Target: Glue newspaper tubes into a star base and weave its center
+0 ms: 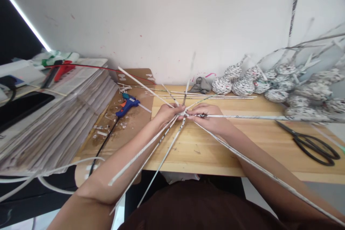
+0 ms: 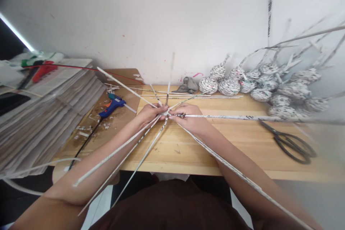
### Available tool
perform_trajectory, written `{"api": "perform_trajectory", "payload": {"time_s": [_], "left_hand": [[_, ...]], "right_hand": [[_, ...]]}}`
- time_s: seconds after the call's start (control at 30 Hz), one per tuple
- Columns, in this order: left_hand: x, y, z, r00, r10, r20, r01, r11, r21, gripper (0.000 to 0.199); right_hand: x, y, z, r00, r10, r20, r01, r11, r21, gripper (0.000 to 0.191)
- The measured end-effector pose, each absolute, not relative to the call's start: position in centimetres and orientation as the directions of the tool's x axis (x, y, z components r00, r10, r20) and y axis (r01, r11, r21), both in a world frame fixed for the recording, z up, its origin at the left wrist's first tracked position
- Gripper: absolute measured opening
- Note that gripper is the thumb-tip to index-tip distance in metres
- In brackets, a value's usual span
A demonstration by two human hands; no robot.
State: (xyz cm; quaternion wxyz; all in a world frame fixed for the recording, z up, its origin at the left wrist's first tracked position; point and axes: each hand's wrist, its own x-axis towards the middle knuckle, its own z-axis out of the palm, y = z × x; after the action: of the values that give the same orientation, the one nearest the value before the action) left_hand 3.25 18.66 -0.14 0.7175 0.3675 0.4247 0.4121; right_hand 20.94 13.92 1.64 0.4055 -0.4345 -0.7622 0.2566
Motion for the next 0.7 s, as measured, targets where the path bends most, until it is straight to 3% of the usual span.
{"api": "perform_trajectory", "payload": {"time_s": [0.13,0.27,0.37,0.43,0.57,0.7], "left_hand": [[3.2,18.7,0.1,0.273,0.912,-0.307,-0.24,0.374,0.896,0.024],[2.8,19.3,0.1,0.258,0.929,-0.266,-0.284,0.336,0.898,0.027],[2.7,19.7,0.3,0.233,0.939,-0.252,-0.386,0.327,0.863,0.03],[2.9,19.7,0.4,0.2,0.942,-0.268,-0.455,0.332,0.826,0.029],[3.7,19.4,0.3,0.178,0.946,-0.27,-0.558,0.323,0.764,0.025],[4.9,18.8,0.5,0.156,0.96,-0.231,-0.615,0.278,0.738,0.025]], "right_hand": [[21.3,13.9,1.8,-0.321,0.915,0.244,0.415,0.368,-0.832,0.02],[21.9,14.4,2.3,-0.331,0.943,0.037,0.118,0.08,-0.99,0.038],[21.7,14.9,1.9,-0.274,0.962,0.008,-0.078,-0.014,-0.997,0.044],[20.9,15.1,1.1,-0.195,0.98,0.026,-0.047,0.017,-0.999,0.042],[18.3,14.7,0.0,-0.043,0.984,0.171,0.276,0.176,-0.945,0.034],[17.0,14.3,0.5,0.122,0.957,0.265,0.289,0.221,-0.932,0.033]]}}
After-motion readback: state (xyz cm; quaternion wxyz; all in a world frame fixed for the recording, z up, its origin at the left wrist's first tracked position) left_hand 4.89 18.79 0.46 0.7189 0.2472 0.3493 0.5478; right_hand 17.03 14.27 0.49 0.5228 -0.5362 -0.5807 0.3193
